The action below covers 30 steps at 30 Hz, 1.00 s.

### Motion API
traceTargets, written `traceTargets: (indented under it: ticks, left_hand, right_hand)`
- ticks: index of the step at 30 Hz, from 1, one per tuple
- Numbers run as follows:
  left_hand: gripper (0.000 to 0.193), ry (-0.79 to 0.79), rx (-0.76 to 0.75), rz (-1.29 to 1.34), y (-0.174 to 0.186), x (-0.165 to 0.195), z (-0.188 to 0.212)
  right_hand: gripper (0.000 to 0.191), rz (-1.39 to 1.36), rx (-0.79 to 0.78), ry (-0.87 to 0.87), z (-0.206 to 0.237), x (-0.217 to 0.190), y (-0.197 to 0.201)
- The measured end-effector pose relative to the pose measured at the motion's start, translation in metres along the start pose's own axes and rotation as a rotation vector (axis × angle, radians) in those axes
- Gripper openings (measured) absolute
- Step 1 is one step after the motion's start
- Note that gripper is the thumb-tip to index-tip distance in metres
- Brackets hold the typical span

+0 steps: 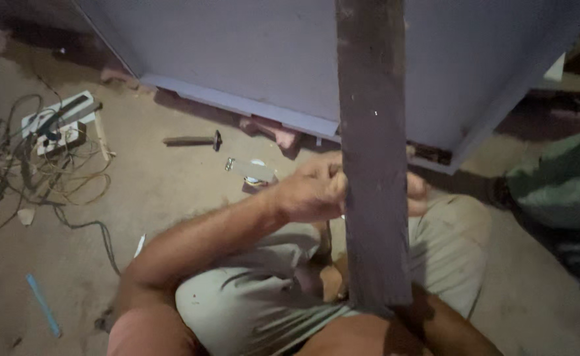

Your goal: The person scoops a viscous substance from a can and spreads it onto a long metal strip using a smaller metal piece. They then press a white rectangular piece onto the glued strip and briefly align it against a nearby white cabinet.

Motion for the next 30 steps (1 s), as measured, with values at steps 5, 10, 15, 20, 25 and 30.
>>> traceTargets:
  ticks: [5,10,15,20,25,30]
  left_hand:
    - [0.063,-0.050,-0.165,-0.017,-0.020,0.011,0.004]
    - [0.065,-0.062,-0.184,-0.008,-0.027,0.017,0.001]
    - [0.071,-0.022,-0.184,-0.044,-0.027,0.017,0.001]
    - [0.081,0.018,-0.140,-0.060,-0.027,0.018,-0.002]
    - [0.077,0.010,-0.145,-0.046,-0.030,0.018,-0.004]
    - [0.070,0.006,-0.154,-0.067,-0.027,0.017,-0.004]
  right_hand:
    - [0.066,0.005,-0.029,-0.059,-0.004,0.007,0.000]
    - [0.067,-0.010,-0.050,-0.086,-0.003,0.005,0.001]
    - [0.068,-0.036,-0.066,-0.097,-0.006,0.004,0.000]
    - [0.069,-0.052,-0.076,-0.111,-0.012,0.005,-0.001]
    - [0.070,-0.059,-0.079,-0.115,-0.018,0.004,-0.002]
    - [0.071,-0.082,-0.092,-0.142,-0.019,0.009,-0.001]
Point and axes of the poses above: each hand's wrist, its own z-axis away from the middle knuckle, its own y-axis out of the back of the hand, x = y × z, the point moved 9 cm from there along -z, towards the middle knuckle, and after that the axes turned 5 degrees about y, right-handed, at the moved point
